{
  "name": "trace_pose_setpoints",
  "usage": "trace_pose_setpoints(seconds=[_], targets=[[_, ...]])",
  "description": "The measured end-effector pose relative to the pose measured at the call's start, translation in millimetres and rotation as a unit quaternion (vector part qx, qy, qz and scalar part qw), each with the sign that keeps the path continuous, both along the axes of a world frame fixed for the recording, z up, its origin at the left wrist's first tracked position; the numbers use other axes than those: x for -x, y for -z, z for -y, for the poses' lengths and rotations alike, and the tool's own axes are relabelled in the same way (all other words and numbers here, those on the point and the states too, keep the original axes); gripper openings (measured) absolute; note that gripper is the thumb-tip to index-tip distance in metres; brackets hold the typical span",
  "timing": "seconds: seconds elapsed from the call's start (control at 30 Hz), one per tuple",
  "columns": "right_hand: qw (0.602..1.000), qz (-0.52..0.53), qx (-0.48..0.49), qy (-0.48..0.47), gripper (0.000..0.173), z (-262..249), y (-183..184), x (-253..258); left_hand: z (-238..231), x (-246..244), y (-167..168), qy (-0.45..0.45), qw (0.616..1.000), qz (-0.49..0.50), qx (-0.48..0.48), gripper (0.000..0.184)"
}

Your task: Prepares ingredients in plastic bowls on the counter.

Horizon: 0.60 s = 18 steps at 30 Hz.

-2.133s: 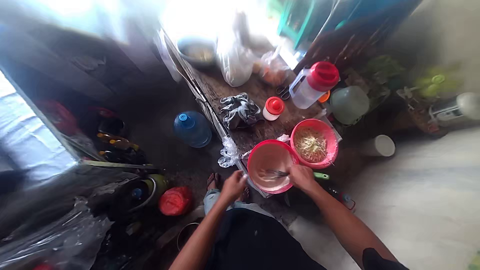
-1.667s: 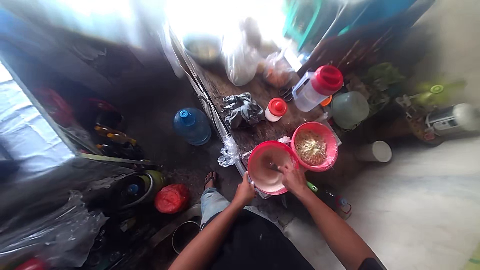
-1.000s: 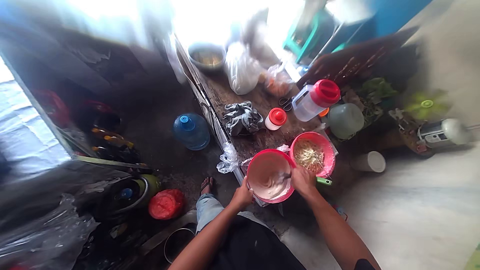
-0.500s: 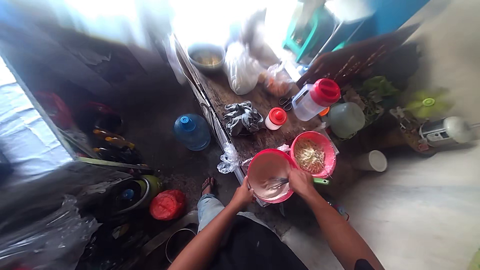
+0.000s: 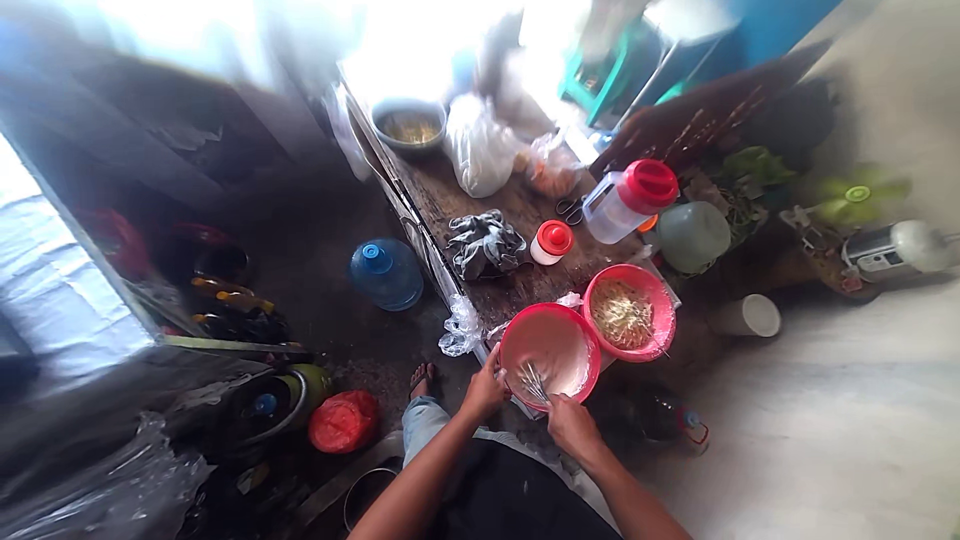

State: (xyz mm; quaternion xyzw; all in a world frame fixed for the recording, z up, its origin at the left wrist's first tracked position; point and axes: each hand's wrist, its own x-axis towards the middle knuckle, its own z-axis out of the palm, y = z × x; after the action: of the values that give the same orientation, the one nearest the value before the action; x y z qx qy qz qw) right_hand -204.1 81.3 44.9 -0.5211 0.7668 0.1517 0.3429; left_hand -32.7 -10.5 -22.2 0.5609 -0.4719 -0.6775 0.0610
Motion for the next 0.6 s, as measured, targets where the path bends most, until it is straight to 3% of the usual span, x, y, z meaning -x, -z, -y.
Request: trace_pose_setpoints(seconds=[0.17, 0.3, 0.37, 0.43, 0.6], targets=[[0.973, 0.114, 0.122, 0.16, 0.041, 37, 32, -24, 4, 0, -2, 0.041, 0.999, 0.021, 0.013, 0.067], [0.978, 0.153, 0.045, 0.134, 0.041, 44, 4, -48, 29, -5, -6, 0.103, 0.992, 0.049, 0.047, 0.083], [0.966, 0.157, 0.084, 0.189, 0.04, 56, 8, -47, 35, -1, -11, 0.133, 0.987, 0.07, 0.056, 0.093], [0.947, 0.142, 0.133, 0.254, 0.04, 69, 25, -43, 31, 2, -12, 0.149, 0.984, 0.083, 0.055, 0.093], [0.951, 0.187, 0.033, 0.245, 0.04, 65, -5, -71, 58, -8, -2, 0.171, 0.984, 0.032, 0.035, 0.083]])
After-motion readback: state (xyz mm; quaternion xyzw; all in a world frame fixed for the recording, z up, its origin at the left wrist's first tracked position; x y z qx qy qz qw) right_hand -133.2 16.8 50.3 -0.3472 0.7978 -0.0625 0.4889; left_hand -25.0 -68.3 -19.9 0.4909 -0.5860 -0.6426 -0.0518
